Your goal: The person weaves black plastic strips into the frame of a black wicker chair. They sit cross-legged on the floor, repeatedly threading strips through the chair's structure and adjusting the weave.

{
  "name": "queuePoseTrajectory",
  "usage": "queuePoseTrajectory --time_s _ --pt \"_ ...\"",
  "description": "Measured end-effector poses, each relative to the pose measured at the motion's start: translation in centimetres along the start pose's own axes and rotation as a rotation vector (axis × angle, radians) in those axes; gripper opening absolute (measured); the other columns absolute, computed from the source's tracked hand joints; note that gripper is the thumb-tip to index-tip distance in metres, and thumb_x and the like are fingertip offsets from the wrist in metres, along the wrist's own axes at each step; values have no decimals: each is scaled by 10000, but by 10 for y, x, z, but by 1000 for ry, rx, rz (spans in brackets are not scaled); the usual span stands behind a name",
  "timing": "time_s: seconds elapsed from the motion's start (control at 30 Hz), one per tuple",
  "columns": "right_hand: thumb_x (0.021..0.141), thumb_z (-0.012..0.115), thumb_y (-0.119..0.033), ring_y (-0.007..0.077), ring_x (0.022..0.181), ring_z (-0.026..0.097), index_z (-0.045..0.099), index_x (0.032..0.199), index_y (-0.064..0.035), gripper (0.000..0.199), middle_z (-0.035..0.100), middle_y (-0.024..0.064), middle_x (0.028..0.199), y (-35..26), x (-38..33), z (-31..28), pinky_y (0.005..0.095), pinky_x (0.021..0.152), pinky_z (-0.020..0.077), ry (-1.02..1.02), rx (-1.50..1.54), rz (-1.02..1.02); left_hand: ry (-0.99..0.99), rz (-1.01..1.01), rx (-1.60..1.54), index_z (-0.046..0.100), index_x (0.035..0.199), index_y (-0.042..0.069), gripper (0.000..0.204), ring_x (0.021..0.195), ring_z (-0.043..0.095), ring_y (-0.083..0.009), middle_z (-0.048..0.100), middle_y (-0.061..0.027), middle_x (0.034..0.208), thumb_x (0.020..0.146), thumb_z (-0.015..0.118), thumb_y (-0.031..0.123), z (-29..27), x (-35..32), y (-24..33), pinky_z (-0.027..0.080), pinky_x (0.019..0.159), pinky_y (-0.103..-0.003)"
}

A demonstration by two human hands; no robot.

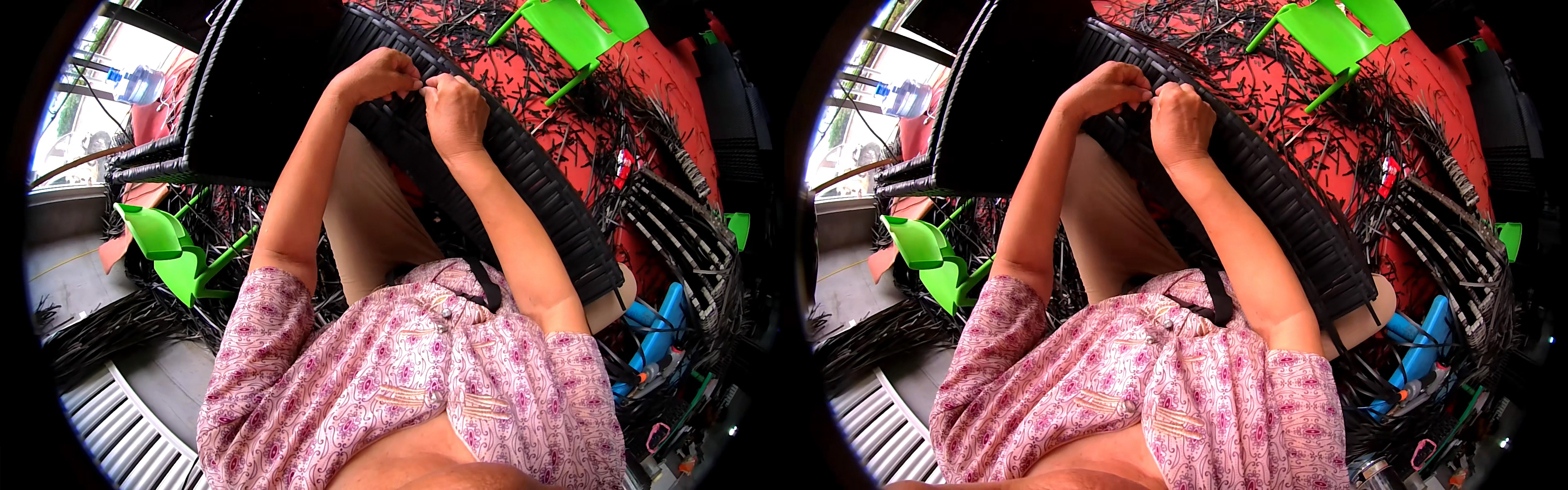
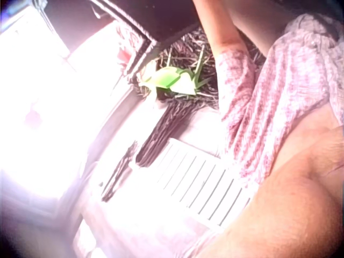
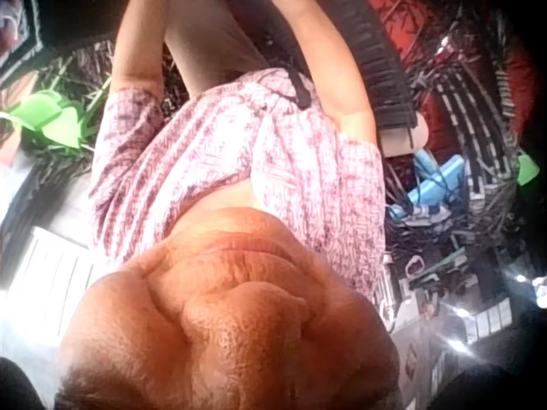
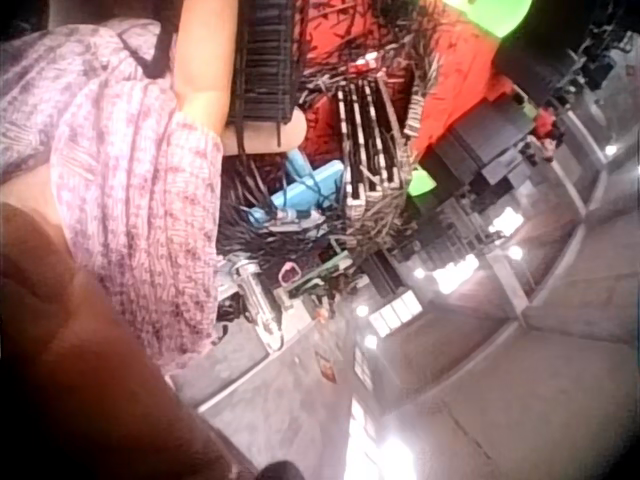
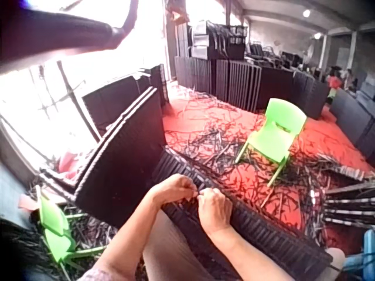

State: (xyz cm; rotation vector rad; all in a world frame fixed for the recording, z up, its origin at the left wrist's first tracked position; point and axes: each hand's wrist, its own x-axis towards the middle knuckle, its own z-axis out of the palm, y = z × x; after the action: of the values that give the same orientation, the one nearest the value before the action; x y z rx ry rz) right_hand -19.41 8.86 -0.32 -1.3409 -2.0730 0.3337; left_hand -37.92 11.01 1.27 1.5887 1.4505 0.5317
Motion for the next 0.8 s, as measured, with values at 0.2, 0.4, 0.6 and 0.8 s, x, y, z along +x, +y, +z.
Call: queuePoseTrajectory --time_s 0.2,0.4,0.6,0.8 --pt "856 751 -165 314 996 653 675 1052 -66 233 643 130 1082 4 -16 -28 419 862 543 173 150 -311 1 3 -385 701 911 48 132 711 617 -80 668 17 784 883 735 173 5 1 -22 496 657 -229" --pt "872 750 -137 328 1105 608 654 1187 -39 344 622 152 1196 64 -77 -139 414 942 508 216 -102 -108 349 -14 -215 692 930 57 125 760 652 -94 679 1 797 909 714 179 -26 -21 -29 497 697 -236" --pt "934 699 -243 367 1159 586 624 1275 -15 418 612 189 1256 156 -186 -247 434 1006 462 333 -506 443 831 123 367 731 942 52 178 955 681 -212 701 -111 1099 871 756 213 -58 -11 -90 531 807 -338" --pt "981 601 -506 276 1221 567 509 1405 5 670 592 140 1327 229 -287 -270 419 1000 475 502 546 1278 754 199 309 724 933 21 213 1005 656 -192 703 -100 1094 865 769 218 -73 21 -132 487 892 -296"
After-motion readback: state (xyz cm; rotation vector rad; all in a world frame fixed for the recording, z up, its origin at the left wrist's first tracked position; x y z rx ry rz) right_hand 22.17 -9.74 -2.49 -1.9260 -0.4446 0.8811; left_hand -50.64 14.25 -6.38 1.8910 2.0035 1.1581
